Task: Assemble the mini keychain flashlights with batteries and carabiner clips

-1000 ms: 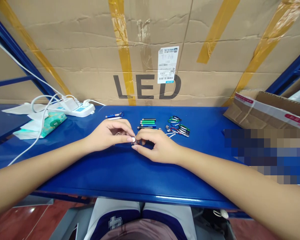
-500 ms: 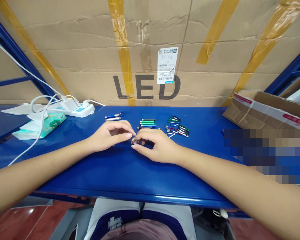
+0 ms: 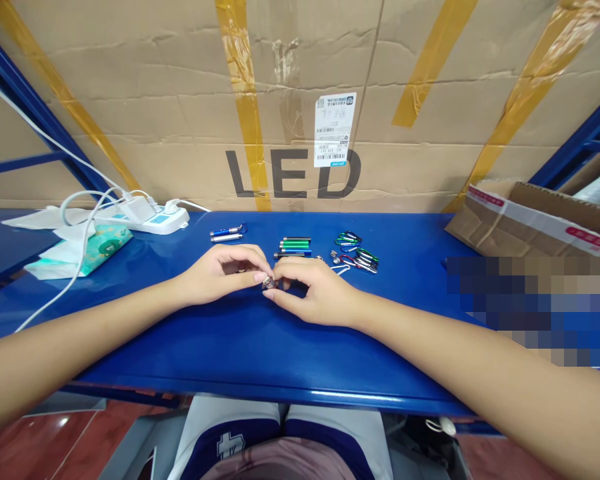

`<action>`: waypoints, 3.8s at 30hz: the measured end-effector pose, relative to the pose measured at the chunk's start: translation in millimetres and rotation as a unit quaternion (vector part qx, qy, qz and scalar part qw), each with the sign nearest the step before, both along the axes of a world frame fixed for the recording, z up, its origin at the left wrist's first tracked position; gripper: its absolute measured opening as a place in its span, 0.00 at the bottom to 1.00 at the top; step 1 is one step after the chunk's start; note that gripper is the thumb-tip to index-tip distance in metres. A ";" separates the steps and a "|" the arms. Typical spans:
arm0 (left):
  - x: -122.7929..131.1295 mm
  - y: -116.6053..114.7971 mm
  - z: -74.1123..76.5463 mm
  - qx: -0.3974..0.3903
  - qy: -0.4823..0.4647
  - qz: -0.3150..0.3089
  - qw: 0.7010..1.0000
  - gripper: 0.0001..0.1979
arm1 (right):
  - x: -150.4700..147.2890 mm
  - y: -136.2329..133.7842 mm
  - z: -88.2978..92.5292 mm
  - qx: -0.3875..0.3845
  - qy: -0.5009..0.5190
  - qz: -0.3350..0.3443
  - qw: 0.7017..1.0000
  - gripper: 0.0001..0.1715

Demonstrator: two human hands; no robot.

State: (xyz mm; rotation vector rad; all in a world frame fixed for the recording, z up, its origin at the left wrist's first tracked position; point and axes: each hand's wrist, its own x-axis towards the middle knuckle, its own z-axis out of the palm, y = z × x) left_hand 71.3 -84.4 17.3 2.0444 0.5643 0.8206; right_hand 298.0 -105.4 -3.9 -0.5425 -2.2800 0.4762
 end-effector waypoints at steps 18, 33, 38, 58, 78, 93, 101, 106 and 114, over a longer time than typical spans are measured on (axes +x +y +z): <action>1.4 -0.7 -13.0 -0.056 -0.012 -0.002 0.998 0.25 | -0.5 -0.5 0.8 -0.022 0.059 -0.026 0.998 0.06; -1.4 -5.8 -3.5 0.019 0.082 0.017 0.996 0.12 | 51.1 8.9 57.6 -0.046 -0.209 -0.108 0.971 0.06; -2.7 -8.5 1.2 0.081 0.112 -0.029 0.990 0.10 | 54.7 8.2 51.1 -0.032 -0.286 -0.065 0.956 0.07; 1.8 -8.2 -2.8 -0.230 -0.056 -0.037 0.971 0.05 | 19.2 -8.3 42.0 -0.096 -0.070 -0.105 0.987 0.08; 5.9 -11.5 -1.3 0.042 0.135 0.057 0.988 0.16 | 7.9 -8.4 12.7 0.073 -0.129 -0.076 0.986 0.13; 1.6 -11.6 -0.4 0.014 0.140 0.008 0.990 0.12 | 9.0 -9.6 17.8 0.034 -0.099 -0.009 0.994 0.08; 1.4 -12.6 -0.4 -0.107 0.061 0.005 0.992 0.14 | 10.8 -4.4 16.6 0.110 0.016 -0.018 0.994 0.06; 1.8 -12.8 -0.5 -0.177 0.023 0.001 0.984 0.15 | 12.9 -2.6 16.6 0.204 0.003 -0.023 0.979 0.09; 3.5 -11.1 -0.6 -0.159 0.036 0.041 0.986 0.17 | 14.8 -4.2 19.1 0.302 -0.054 -0.050 0.950 0.11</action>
